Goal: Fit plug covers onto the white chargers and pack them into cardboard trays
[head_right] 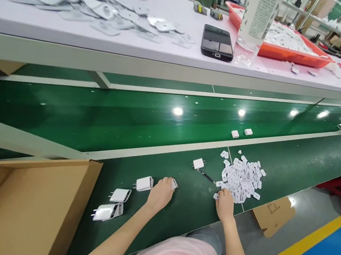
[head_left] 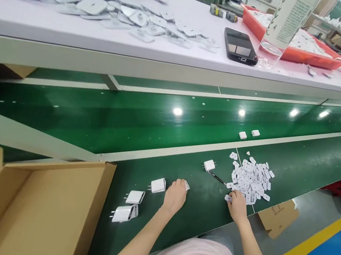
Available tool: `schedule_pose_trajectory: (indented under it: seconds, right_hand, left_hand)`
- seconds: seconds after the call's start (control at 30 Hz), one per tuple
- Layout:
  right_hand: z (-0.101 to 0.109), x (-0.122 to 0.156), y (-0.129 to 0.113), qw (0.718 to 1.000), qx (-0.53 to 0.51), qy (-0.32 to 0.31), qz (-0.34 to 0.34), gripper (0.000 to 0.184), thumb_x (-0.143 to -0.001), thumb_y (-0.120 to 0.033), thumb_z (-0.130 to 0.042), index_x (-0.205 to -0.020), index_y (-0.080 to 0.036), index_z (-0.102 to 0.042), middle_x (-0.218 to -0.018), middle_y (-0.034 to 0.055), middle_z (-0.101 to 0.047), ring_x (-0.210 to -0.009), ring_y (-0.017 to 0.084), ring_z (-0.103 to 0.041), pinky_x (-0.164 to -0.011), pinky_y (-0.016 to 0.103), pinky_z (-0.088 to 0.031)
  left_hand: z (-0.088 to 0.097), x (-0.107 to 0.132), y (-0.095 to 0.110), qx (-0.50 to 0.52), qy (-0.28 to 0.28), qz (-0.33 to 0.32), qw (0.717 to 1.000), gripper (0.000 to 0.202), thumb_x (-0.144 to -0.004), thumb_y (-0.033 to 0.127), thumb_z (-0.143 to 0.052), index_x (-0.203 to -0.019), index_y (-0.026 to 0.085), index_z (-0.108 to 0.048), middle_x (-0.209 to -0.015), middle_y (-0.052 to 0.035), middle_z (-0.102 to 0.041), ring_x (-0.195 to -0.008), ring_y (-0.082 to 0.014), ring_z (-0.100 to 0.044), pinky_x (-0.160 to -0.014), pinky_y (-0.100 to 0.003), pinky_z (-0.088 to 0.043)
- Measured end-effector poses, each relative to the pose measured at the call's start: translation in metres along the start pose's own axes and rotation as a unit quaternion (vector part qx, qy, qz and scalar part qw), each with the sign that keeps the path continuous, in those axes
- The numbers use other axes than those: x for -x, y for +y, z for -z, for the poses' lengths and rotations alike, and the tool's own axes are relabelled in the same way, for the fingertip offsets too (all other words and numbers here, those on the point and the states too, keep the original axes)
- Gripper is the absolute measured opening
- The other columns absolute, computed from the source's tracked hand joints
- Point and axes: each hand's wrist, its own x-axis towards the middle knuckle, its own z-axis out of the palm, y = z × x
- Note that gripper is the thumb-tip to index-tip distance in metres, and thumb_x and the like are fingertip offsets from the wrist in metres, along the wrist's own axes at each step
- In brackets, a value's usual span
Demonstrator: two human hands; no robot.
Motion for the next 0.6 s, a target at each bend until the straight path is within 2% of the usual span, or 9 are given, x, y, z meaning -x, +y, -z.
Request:
schedule_pose_trajectory:
  seconds: [0.03, 0.1, 0.17, 0.23, 0.3, 0.37, 0.43, 0.6]
  right_hand:
    - [0.0, -0.001, 0.0, 1.0, -0.018, -0.001, 0.007, 0.02, -0.088, -0.029, -0.055, -0.1, -0.014, -0.058, -0.107, 0.0062, -0.058, -0.098, 0.02, -0.056, -0.084, 0.041, -0.046]
    - [-0.002, -0.003, -0.001, 0.998, -0.061, -0.011, 0.023, 0.02, -0.088, -0.03, -0.053, -0.096, -0.013, -0.059, -0.097, 0.0043, -0.061, -0.087, 0.017, -0.059, -0.078, 0.037, -0.049]
    - [-0.005, -0.006, -0.007, 0.993, -0.108, -0.027, 0.038, 0.02, -0.09, -0.031, -0.051, -0.094, -0.013, -0.058, -0.086, 0.0019, -0.062, -0.074, 0.013, -0.06, -0.069, 0.031, -0.051]
    - [-0.009, -0.009, -0.014, 0.987, -0.148, -0.042, 0.052, 0.02, -0.092, -0.03, -0.048, -0.097, -0.012, -0.057, -0.081, 0.0008, -0.062, -0.066, 0.011, -0.06, -0.062, 0.027, -0.051]
    - [-0.01, -0.013, -0.021, 0.982, -0.17, -0.051, 0.066, 0.02, -0.093, -0.027, -0.047, -0.102, -0.012, -0.056, -0.082, 0.0012, -0.063, -0.067, 0.011, -0.061, -0.06, 0.026, -0.052]
    - [-0.009, -0.016, -0.03, 0.979, -0.171, -0.061, 0.088, 0.019, -0.092, -0.022, -0.045, -0.105, -0.013, -0.055, -0.084, 0.003, -0.063, -0.07, 0.013, -0.062, -0.063, 0.029, -0.053]
    - [-0.005, -0.018, -0.039, 0.977, -0.158, -0.077, 0.124, 0.02, -0.09, -0.016, -0.043, -0.103, -0.016, -0.058, -0.091, 0.006, -0.063, -0.079, 0.016, -0.062, -0.07, 0.033, -0.053]
    - [-0.006, -0.013, -0.078, 0.95, -0.103, -0.142, 0.258, 0.03, -0.083, -0.007, -0.044, -0.103, -0.021, -0.062, -0.111, 0.008, -0.058, -0.106, 0.021, -0.053, -0.091, 0.037, -0.045]
  left_hand:
    - [0.002, 0.005, 0.004, 0.036, 0.001, -0.004, 0.999, 0.026, -0.084, 0.018, -0.056, -0.109, 0.012, -0.053, -0.112, -0.0103, -0.057, -0.104, -0.024, -0.055, -0.09, -0.046, -0.045]
    - [0.012, 0.02, 0.015, 0.117, -0.001, -0.022, 0.993, 0.032, -0.082, 0.015, -0.056, -0.114, 0.014, -0.051, -0.117, -0.0103, -0.056, -0.106, -0.0217, -0.055, -0.094, -0.039, -0.045]
    - [0.025, 0.04, 0.029, 0.198, -0.001, -0.042, 0.979, 0.038, -0.081, 0.018, -0.057, -0.118, 0.02, -0.049, -0.121, -0.007, -0.055, -0.107, -0.0177, -0.056, -0.093, -0.03, -0.048]
    - [0.04, 0.061, 0.044, 0.26, 0.008, -0.053, 0.964, 0.039, -0.082, 0.022, -0.057, -0.119, 0.025, -0.048, -0.124, -0.0039, -0.054, -0.109, -0.0163, -0.056, -0.09, -0.025, -0.05]
    - [0.051, 0.077, 0.055, 0.347, 0.019, -0.046, 0.937, 0.039, -0.081, 0.024, -0.057, -0.119, 0.026, -0.05, -0.124, -0.0041, -0.055, -0.111, -0.0184, -0.055, -0.09, -0.027, -0.051]
    - [0.057, 0.085, 0.059, 0.445, 0.042, -0.015, 0.894, 0.038, -0.078, 0.025, -0.061, -0.115, 0.025, -0.055, -0.122, -0.0059, -0.058, -0.108, -0.0217, -0.057, -0.088, -0.031, -0.052]
    - [0.056, 0.089, 0.053, 0.504, 0.083, 0.031, 0.859, 0.039, -0.074, 0.027, -0.065, -0.112, 0.022, -0.058, -0.12, -0.0077, -0.06, -0.107, -0.0243, -0.058, -0.087, -0.033, -0.053]
    - [0.052, 0.101, 0.011, 0.498, 0.199, 0.131, 0.834, 0.047, -0.073, 0.037, -0.065, -0.115, 0.02, -0.054, -0.125, -0.0097, -0.055, -0.116, -0.0268, -0.051, -0.091, -0.036, -0.05]
